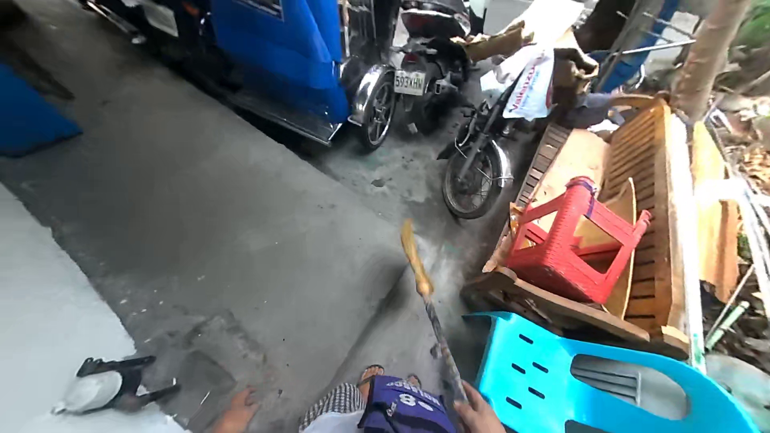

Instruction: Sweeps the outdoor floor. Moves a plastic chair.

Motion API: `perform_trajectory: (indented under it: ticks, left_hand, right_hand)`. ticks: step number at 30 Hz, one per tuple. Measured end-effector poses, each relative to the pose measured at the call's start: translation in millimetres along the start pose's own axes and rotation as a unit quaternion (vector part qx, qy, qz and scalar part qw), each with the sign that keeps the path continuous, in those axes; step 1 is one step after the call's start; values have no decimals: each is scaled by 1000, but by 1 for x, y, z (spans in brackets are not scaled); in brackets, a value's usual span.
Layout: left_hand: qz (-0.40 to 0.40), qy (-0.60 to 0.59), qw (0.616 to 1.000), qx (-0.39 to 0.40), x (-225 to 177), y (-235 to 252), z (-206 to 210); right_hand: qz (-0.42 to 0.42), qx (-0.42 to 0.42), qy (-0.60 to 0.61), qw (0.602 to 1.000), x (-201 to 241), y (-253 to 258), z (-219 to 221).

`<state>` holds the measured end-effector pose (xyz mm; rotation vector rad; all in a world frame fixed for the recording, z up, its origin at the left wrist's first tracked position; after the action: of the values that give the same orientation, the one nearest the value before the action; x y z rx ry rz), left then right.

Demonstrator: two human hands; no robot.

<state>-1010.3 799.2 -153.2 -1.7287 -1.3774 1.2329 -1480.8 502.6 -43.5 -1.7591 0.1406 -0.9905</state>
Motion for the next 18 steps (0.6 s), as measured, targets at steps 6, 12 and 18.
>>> perform_trajectory:
  ticks: [6,12,18]
  left_hand:
    - [-35,28,999,28,35,-28,31]
    - [-7,41,997,68,-9,-68,79]
    - [-25,-5,999,43,-4,-89,102]
  right_hand:
    - [34,234,-17,971,91,70,10]
    - [117,324,170,923,99,133,95]
    - [128,184,185,957,90,146,7]
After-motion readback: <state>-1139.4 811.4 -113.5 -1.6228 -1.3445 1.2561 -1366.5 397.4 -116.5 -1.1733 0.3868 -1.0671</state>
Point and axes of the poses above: each hand's wrist, its own y-axis towards the middle knuckle, its own z-axis out of the palm, x = y × z, the point moved 6 cm from there along y, towards the middle knuckle, and after that the axes turned 8 degrees about x, right-handed, at the moved point
